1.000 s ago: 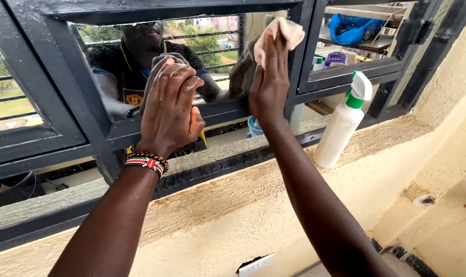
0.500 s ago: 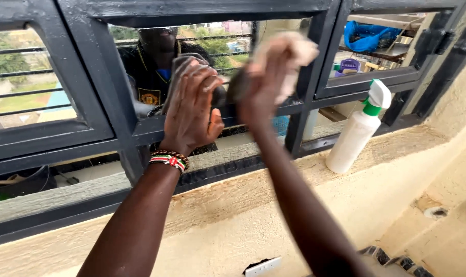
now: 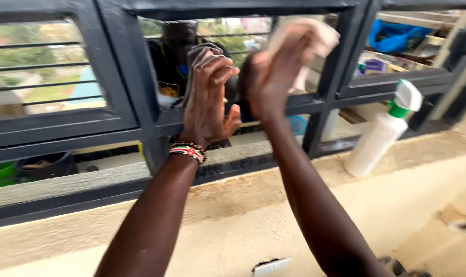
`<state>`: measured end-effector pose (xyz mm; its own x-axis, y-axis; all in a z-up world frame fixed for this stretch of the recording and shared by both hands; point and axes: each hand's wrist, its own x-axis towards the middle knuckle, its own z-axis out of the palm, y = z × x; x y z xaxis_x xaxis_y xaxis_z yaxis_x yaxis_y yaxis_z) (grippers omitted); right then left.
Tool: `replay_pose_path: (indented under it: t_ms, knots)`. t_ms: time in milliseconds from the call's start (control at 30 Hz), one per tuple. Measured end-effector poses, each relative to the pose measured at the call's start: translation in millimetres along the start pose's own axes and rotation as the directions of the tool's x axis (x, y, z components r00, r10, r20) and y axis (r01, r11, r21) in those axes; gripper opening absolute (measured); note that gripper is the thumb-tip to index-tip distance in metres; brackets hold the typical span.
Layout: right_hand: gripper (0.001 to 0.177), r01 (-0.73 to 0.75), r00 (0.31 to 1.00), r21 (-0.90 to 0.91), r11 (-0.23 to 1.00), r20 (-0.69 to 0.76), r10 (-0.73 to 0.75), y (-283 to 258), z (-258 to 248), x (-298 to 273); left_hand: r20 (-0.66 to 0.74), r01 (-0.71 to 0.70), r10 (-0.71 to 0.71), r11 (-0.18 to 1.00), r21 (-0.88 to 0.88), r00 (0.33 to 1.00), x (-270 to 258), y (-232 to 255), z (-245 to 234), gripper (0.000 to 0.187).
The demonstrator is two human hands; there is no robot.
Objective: Cleaning the glass panes of a window using a spray bottle and a cloth.
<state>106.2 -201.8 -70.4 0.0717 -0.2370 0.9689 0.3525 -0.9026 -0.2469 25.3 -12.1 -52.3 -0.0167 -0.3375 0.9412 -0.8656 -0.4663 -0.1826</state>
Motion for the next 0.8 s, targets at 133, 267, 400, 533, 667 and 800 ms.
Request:
replay_pose_path:
  t_ms: [133,267,400,533,667,800]
  knots:
    - [0.067,0.264,0.900,0.167,0.950,0.310,-0.305,-39,-25,-13,-0.066,0.007,-0.006,1.000,0.006,0.998,1,-3,-1,0.061]
    - [0.073,0.366,0.737,0.126,0.922,0.565,-0.370,-7,-60,5,-0.086,0.010,-0.005,0.999,0.051,0.996,-2,-3,0,0.060]
    - [0.076,0.145,0.960,-0.082,0.986,0.253,-0.120,19,-55,7,-0.018,0.014,-0.013,0.999,0.033,1.000,-1,2,-5,0.063]
    - [0.096,-0.033,0.998,-0.117,0.993,0.040,0.038,-23,0,2,0.019,0.000,-0.001,1.000,0.011,1.000,2,1,-6,0.065]
    - [0.080,0.230,0.940,0.169,0.958,0.218,-0.264,-63,2,-16,-0.036,0.042,-0.041,0.999,0.012,0.999,-1,-1,-4,0.064]
    - [0.069,0.283,0.775,0.335,0.899,0.472,-0.420,-88,-75,-8,-0.101,0.098,-0.092,0.993,0.062,0.991,1,2,-5,0.056]
